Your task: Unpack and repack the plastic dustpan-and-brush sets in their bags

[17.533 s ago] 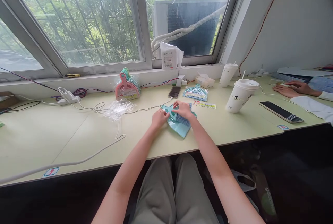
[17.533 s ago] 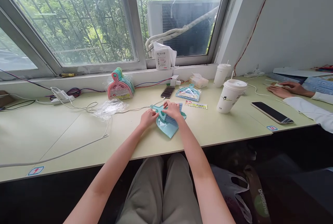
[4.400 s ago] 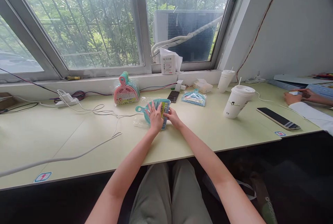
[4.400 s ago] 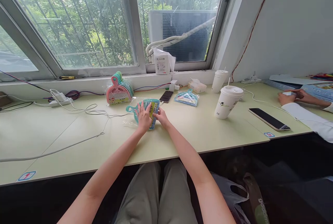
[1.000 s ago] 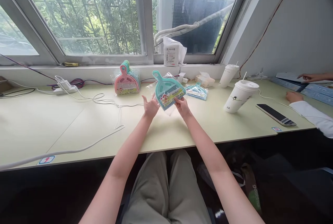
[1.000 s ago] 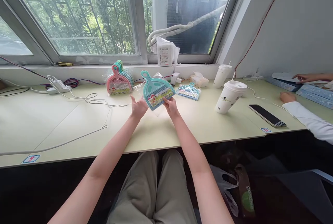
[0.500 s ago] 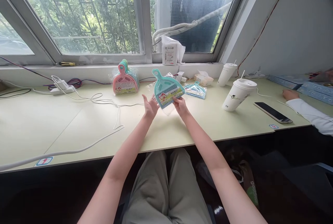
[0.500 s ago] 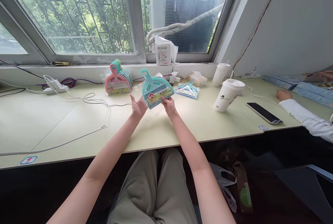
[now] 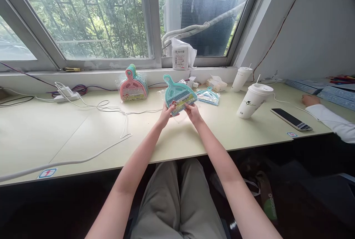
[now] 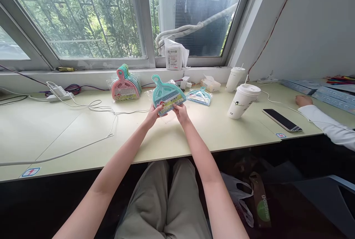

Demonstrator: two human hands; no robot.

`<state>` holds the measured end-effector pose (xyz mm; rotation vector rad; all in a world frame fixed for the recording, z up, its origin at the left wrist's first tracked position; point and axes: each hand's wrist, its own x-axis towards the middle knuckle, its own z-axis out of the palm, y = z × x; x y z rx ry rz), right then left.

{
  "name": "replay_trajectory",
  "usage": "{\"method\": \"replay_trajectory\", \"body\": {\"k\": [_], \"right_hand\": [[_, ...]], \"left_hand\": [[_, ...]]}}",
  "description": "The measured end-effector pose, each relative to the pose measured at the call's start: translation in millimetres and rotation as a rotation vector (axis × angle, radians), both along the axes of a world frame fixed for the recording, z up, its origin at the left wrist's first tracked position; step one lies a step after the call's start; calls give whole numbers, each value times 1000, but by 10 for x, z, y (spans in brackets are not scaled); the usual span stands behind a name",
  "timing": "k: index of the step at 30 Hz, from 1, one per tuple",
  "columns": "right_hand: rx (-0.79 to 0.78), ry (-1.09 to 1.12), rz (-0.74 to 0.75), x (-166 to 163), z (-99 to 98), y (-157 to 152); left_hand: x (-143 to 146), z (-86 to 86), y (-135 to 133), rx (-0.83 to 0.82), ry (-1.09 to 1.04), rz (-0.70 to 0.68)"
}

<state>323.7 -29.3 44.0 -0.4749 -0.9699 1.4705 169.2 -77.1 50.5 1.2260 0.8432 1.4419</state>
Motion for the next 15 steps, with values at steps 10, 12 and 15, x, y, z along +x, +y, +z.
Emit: {"method": "replay_trajectory", "body": {"k": [10, 12, 15], "right_hand": [[-64, -20, -30, -33, 17, -3], [-120, -83, 19, 23, 8, 40], [-221, -268, 166, 158, -15, 127]], "left_hand": [[-16, 34, -10, -21, 1, 22], [-53, 9, 25, -46, -32, 44], [-159, -31, 108, -135, -73, 89]]}}
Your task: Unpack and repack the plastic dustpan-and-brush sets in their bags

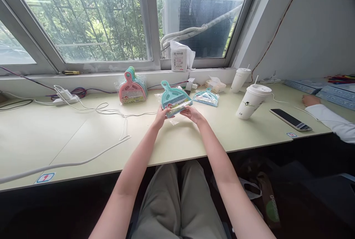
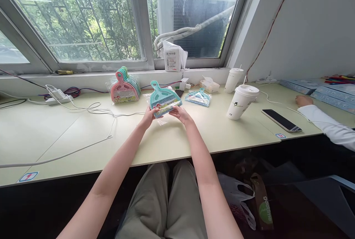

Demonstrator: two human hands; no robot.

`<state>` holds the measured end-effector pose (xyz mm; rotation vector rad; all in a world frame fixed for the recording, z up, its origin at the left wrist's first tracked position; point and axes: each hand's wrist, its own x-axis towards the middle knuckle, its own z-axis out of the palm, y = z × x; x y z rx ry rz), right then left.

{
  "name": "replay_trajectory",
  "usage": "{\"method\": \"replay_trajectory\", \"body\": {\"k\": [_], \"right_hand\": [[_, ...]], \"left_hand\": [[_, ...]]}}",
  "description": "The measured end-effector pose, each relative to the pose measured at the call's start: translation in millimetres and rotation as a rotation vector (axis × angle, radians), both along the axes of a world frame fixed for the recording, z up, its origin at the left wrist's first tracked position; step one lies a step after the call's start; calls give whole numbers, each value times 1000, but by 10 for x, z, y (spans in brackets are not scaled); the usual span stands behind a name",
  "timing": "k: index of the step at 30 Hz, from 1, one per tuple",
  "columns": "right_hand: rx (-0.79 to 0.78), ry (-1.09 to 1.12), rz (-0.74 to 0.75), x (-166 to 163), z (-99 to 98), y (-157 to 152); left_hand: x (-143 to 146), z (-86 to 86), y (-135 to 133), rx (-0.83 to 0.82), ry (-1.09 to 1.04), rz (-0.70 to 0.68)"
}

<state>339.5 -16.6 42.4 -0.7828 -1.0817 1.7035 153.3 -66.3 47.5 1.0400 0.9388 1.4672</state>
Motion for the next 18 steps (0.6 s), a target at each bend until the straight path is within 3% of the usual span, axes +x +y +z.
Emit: {"method": "replay_trajectory", "body": {"k": [1, 3, 5, 7, 10, 13, 18], "right_hand": [[-18, -82, 18, 43, -11, 26], [10, -278, -111, 101, -39, 63], [196, -469, -366, 114, -71, 73], [489, -608, -503, 95, -100, 65], [815, -706, -369, 59, -125, 53], [878, -675, -317, 46, -121, 60], [770, -477, -449, 23, -73, 47]], "left_hand": [[-48, -11, 29, -35, -13, 21], [-152, -30, 80, -96, -44, 73], [-253, -45, 111, -152, -85, 126], [-333, -55, 125, -208, -134, 150], [-391, -65, 127, -265, -209, 124], [-397, -65, 123, -290, -247, 98], [-404, -67, 113, -313, -203, -53]]}}
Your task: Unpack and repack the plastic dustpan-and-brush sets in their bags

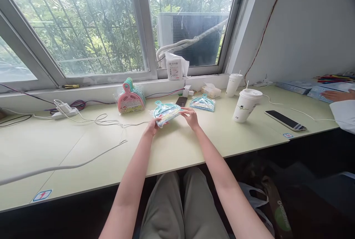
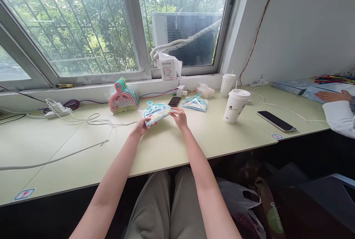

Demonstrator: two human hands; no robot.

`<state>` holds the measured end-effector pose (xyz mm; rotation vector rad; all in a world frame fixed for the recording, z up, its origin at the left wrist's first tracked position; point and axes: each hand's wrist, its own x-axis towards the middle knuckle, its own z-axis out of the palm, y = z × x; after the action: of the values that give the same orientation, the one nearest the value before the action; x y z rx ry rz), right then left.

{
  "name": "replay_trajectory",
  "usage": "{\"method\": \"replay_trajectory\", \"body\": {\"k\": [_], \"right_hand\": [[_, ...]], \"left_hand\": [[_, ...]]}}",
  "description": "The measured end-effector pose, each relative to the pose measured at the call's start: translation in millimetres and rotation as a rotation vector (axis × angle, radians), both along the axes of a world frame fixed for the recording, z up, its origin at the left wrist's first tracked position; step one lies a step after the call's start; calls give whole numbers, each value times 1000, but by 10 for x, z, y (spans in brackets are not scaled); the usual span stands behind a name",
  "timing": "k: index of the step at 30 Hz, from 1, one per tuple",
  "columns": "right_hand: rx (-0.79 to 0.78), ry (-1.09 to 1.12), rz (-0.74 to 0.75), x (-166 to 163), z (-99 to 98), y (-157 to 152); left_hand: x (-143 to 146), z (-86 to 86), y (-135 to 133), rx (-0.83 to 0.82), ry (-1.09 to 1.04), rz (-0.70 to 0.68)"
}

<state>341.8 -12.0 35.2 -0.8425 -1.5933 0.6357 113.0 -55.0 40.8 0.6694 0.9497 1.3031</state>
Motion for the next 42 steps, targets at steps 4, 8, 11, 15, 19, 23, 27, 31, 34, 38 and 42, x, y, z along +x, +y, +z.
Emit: {"method": "replay_trajectory", "body": {"k": [4, 8, 11, 15, 19, 23, 27, 31, 34, 38, 42], "right_hand": [[-31, 80, 14, -14, 8, -20], [-92, 92, -67, -1, -46, 20], [-145, 116, -106, -4, -97, 51], [-185, 190, -138, -18, -139, 74], [-467, 311, -6, 3, -155, 120], [-611, 530, 18, 64, -164, 172], [-655, 688, -63, 126, -157, 199], [-681, 703, -18, 131, -133, 192], [-693, 655, 35, 98, -114, 169], [-690, 566, 84, 84, -87, 133], [-646, 509, 116, 109, -74, 113]], "left_hand": [[6, 4, -25, -29, 63, -81], [59, 31, -73, 7, 129, -135], [90, 48, -101, 58, 182, -212], [75, 50, -113, 104, 252, -252], [99, 90, -154, 125, 349, -243], [271, 212, -253, 196, 354, -12], [418, 288, -309, 363, 362, 32], [427, 215, -259, 493, 581, 84], [419, 163, -228, 507, 613, 272], [413, 167, -224, 501, 569, 422], [304, 118, -124, 411, 625, 443]]}}
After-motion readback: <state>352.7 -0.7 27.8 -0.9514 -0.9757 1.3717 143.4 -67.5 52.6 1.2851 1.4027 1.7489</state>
